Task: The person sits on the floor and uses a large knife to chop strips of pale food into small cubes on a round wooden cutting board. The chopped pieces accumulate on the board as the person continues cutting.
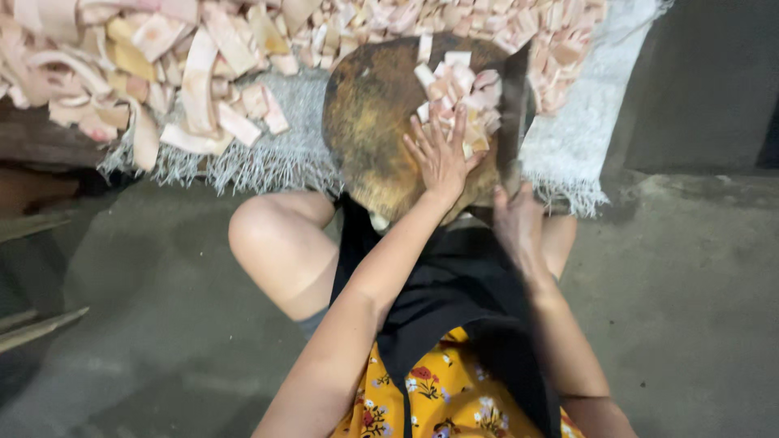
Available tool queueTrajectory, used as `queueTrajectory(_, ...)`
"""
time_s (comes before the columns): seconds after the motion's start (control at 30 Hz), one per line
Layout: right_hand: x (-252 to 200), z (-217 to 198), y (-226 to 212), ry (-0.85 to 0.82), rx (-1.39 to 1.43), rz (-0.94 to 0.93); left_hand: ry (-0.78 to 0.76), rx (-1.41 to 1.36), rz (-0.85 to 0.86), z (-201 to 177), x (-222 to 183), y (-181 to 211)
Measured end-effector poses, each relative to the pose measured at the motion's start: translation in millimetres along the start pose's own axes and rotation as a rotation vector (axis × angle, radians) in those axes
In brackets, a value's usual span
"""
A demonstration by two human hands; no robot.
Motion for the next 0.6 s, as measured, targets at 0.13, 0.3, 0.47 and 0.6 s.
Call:
queueTrajectory(0.13,33,18,-12,-0.025,0.035,-0.064,0.155,0.066,0.141,21,60,2)
queueTrajectory(0.3,79,35,-55,-0.017,0.034,-0.178,0.081,0.049,0.030,44,175,-48)
queueTrajectory(0.47,121,26,-81,-0.038,0.083,-0.207,0.328,0.242,0.217,37,283,-58)
queueTrajectory(0.6,116,16,-71,-0.168,0.119,-0.085,0.132,0.337,0.085,23,380,-73)
Point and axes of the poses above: each hand's wrist, its own x-axis towards the middle knuckle, its own z-axis out of the palm, y = z × x, the point moved 9 cm from there along x, towards the middle knuckle, and after that the axes turned 6 degrees about -x, right-handed, at the moved point
